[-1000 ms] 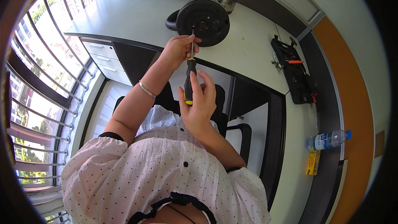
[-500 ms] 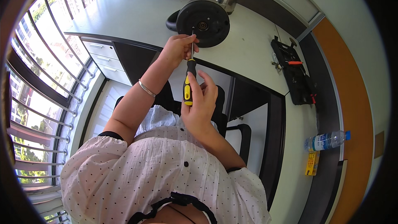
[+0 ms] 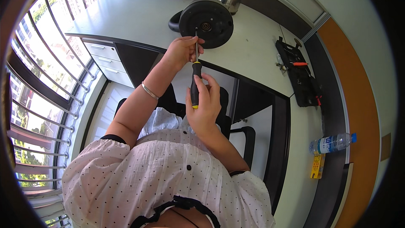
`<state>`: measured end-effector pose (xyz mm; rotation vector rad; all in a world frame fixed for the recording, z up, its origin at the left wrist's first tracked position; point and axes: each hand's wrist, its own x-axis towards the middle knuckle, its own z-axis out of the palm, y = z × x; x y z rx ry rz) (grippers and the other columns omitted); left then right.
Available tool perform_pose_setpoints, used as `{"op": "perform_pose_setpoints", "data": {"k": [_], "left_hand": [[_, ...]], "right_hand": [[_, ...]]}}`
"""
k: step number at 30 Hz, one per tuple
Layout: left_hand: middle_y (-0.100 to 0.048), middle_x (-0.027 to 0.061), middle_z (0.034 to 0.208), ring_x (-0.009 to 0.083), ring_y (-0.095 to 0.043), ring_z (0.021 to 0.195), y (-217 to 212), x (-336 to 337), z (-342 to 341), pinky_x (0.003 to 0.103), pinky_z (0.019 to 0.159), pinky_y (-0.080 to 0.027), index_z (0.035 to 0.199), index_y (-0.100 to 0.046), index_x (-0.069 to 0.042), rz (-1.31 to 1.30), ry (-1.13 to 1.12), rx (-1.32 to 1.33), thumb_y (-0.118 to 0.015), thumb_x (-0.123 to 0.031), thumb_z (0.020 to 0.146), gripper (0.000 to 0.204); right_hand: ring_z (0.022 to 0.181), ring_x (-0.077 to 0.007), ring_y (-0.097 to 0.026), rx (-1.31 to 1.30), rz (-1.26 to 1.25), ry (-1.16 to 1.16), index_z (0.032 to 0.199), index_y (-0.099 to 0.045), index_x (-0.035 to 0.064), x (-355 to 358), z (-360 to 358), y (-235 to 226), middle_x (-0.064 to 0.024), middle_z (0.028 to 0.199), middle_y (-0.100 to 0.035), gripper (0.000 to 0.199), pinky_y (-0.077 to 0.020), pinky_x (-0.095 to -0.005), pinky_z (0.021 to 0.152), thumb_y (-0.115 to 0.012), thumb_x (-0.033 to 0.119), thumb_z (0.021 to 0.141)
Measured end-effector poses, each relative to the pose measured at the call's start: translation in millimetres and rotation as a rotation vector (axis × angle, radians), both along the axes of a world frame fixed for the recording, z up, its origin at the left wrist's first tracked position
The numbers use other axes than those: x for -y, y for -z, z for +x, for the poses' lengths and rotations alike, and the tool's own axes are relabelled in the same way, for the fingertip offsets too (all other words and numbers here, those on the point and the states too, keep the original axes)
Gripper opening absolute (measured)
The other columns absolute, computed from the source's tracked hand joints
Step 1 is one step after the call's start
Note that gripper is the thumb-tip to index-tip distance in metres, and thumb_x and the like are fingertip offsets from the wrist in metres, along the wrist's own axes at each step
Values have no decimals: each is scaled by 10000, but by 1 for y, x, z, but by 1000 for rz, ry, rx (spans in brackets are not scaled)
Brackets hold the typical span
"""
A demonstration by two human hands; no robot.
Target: The person uses a screwdriver to remove screws from the base and handle of an electric kettle. They rotate the kettle to access different screw locations and place the removed screws on the table.
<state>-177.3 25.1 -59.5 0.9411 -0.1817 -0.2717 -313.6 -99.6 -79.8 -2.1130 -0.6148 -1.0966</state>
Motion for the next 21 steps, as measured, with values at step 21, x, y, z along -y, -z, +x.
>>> {"op": "perform_pose_setpoints", "data": {"k": [21], "left_hand": [[-612,101,698,108,-472,479,-1,1,-2,230,472,-384,895,-551,-9,20,-64,-11,-567,-220,907,212]], "right_hand": [[806,-190,-505,-58,112,-39,1175,-564,45,6,-2,6,-120,1219,-498,609,-415,-253,602,-686,-84,592]]}}
